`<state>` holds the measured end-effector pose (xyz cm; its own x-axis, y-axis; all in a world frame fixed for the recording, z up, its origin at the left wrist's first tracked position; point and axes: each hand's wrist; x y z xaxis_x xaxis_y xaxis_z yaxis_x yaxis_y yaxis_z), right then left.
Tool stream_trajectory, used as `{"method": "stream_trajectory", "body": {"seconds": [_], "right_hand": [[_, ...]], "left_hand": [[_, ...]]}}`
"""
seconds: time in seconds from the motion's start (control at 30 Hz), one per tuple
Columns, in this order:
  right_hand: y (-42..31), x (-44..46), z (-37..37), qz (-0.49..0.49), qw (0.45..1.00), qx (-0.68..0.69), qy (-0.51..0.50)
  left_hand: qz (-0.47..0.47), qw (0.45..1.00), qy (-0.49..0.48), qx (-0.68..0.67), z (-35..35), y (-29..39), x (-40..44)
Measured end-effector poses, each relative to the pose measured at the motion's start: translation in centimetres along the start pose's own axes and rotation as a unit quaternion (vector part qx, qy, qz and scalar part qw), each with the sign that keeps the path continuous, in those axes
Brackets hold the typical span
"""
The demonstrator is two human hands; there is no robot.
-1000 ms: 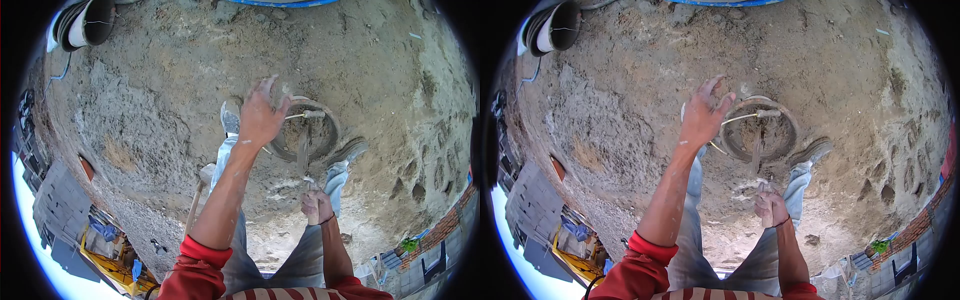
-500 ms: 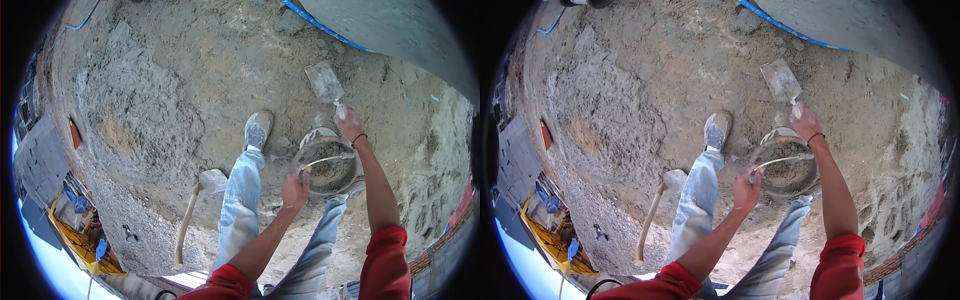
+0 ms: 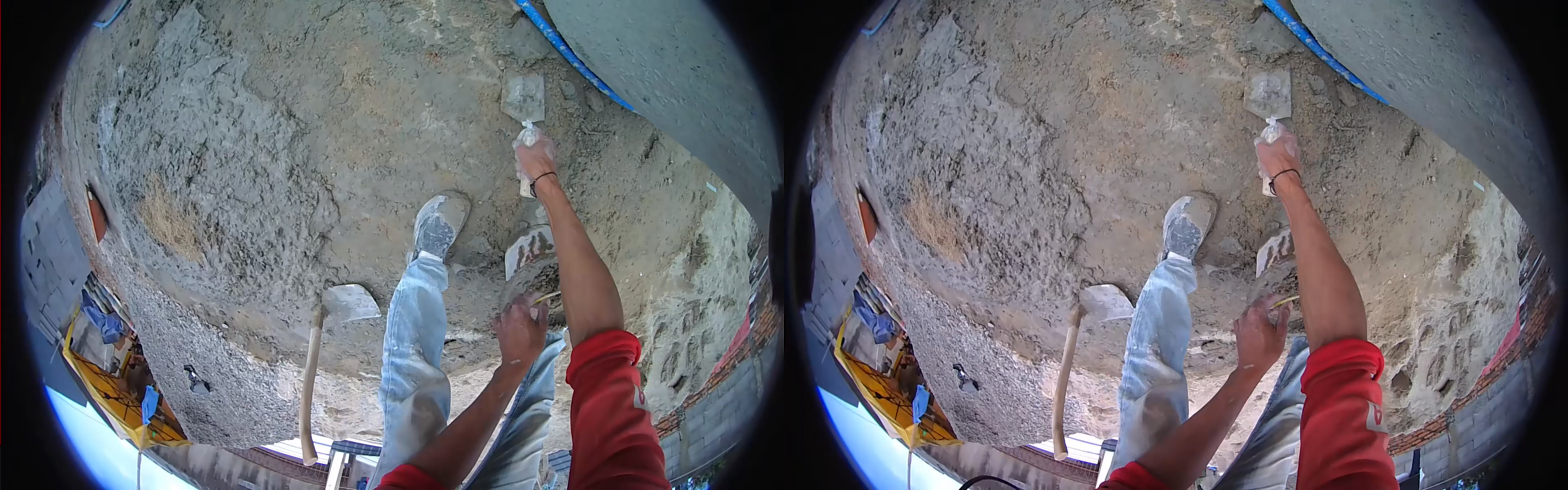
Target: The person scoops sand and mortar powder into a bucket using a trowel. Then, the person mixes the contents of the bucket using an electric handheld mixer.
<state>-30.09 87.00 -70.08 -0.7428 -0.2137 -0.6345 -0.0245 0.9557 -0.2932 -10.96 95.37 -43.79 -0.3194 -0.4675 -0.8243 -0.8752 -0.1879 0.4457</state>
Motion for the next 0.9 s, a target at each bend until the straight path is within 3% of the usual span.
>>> {"method": "stream_trajectory", "body": {"seconds": [0.07,0.2,0.3,0.43,0.5,0.63,0.77,0.83,0.87,0.9], "right_hand": [[-5.0,0.1,-2.4,0.198,0.938,0.228,-0.17],[-6.5,-1.4,-1.6,0.155,0.966,0.186,-0.088],[-7.4,-1.8,-2.4,0.182,0.927,0.301,-0.128],[-7.9,1.5,-1.9,0.187,0.931,0.289,-0.118],[-7.1,6.3,-0.9,0.122,0.972,0.183,-0.085],[-6.1,4.8,-1.3,0.12,0.977,0.173,0.021],[-2.6,-0.6,-5.9,0.051,0.98,0.185,-0.053],[-0.9,-4.1,-10.3,-0.04,0.985,0.126,-0.107],[0.7,-5.3,-11.7,-0.034,0.986,0.126,-0.105],[2.9,-6.7,-13.0,-0.178,0.98,0.091,-0.017]], "left_hand": [[-0.03,0.999,-0.028,-0.002,-0.5,0.6,0.1],[0.011,0.999,0.047,0.02,0.8,-0.3,-0.1],[0.028,0.999,0.019,-0.019,0.5,-0.7,0.3],[0.026,0.999,0.032,-0.009,1.8,-1.5,-0.2],[0.049,0.997,0.051,-0.014,1.2,-2.2,0.6],[0.03,0.997,0.002,-0.066,0.4,-1.5,0.6],[0.075,0.995,0.017,-0.061,0.2,-2.4,1.1],[0.088,0.994,-0.004,-0.066,-0.1,-2.7,1.7],[0.105,0.992,0.008,-0.071,-0.2,-2.7,1.9],[0.119,0.99,0.018,-0.074,-0.3,-2.8,1.8]]}}
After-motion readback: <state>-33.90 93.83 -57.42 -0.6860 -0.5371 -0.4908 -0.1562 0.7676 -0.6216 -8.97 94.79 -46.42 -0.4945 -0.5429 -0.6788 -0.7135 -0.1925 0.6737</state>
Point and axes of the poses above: each hand's wrist, its own x-axis towards the middle knuckle, its own z-axis out of the palm, y = z × x, and after that the axes turned 3 degrees about z, right-handed
